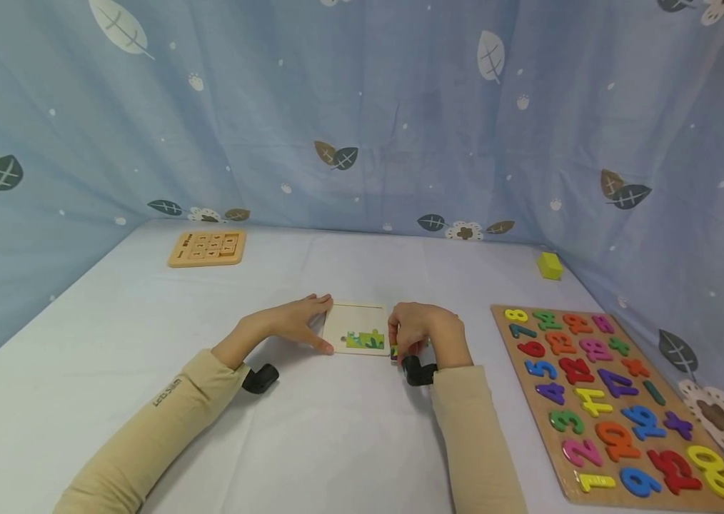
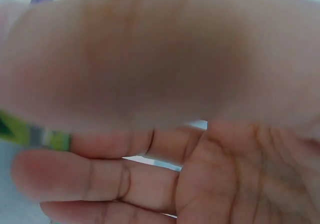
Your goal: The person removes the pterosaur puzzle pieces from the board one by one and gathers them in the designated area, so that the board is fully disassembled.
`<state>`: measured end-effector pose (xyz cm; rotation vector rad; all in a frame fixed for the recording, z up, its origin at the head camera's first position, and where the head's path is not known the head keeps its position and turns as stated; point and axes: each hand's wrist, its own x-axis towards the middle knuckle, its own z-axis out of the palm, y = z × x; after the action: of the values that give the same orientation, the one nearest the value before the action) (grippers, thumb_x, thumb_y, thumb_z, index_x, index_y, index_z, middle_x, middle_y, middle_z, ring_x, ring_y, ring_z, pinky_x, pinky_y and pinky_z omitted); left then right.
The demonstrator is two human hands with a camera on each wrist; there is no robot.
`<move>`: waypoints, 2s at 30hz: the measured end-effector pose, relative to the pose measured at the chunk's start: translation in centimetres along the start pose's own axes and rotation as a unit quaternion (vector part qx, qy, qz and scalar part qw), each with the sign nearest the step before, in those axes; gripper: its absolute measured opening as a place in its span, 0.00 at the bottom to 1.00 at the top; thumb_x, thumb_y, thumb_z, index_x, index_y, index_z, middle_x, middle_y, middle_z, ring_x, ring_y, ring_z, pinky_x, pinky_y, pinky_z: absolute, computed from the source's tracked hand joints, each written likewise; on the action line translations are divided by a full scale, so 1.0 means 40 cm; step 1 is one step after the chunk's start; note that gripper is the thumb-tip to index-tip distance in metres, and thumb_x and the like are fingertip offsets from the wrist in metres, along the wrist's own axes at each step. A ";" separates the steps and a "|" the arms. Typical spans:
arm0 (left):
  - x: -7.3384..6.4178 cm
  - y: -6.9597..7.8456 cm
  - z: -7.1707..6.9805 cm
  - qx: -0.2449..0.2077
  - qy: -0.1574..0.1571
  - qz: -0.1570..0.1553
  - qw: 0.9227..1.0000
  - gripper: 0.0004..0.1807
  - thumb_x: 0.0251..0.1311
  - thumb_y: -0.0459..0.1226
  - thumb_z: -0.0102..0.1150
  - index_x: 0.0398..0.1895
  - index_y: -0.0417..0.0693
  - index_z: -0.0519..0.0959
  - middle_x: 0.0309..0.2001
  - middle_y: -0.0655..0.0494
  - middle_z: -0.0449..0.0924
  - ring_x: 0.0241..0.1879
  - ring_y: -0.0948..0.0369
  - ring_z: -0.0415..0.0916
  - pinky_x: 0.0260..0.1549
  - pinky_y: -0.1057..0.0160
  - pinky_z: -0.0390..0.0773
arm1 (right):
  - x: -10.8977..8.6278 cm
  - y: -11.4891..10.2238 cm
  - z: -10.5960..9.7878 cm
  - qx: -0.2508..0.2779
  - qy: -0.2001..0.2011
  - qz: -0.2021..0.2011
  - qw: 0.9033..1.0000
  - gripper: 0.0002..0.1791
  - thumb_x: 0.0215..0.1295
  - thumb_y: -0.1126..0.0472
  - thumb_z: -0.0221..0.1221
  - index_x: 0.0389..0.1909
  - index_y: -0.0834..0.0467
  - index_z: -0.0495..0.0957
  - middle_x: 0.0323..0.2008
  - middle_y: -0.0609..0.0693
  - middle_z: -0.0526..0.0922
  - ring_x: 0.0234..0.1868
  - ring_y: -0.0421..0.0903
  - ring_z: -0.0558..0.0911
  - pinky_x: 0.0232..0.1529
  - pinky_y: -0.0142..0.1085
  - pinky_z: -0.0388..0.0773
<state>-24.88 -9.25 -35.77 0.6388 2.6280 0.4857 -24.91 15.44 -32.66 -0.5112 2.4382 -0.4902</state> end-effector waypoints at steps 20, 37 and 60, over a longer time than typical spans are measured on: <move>0.002 -0.002 0.000 0.003 -0.001 -0.003 1.000 0.56 0.53 0.55 0.67 0.76 0.41 0.48 0.78 0.49 0.41 0.77 0.47 0.35 0.73 0.46 0.44 | -0.004 -0.004 -0.012 -0.023 0.037 -0.007 0.999 0.13 0.41 0.69 0.70 0.30 0.60 0.80 0.21 0.48 0.75 0.23 0.42 0.74 0.27 0.33 0.71; 0.006 -0.007 0.001 0.002 0.000 -0.007 1.000 0.56 0.52 0.56 0.67 0.76 0.41 0.48 0.78 0.49 0.41 0.77 0.47 0.35 0.73 0.46 0.45 | 0.019 -0.036 -0.003 -0.049 0.100 -0.089 0.990 0.15 0.54 0.61 0.69 0.41 0.62 0.79 0.31 0.53 0.78 0.28 0.45 0.73 0.29 0.33 0.72; -0.005 0.002 -0.001 -0.003 0.001 -0.010 1.000 0.56 0.52 0.56 0.67 0.76 0.41 0.48 0.77 0.49 0.41 0.77 0.46 0.36 0.73 0.45 0.46 | 0.070 -0.107 0.055 -0.101 0.116 -0.106 0.982 0.12 0.56 0.63 0.67 0.41 0.63 0.84 0.31 0.49 0.79 0.32 0.41 0.76 0.37 0.34 0.77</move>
<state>-24.68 -9.28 -35.64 0.6107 2.6312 0.4887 -24.60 9.99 -33.72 -0.8496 2.6879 -0.4089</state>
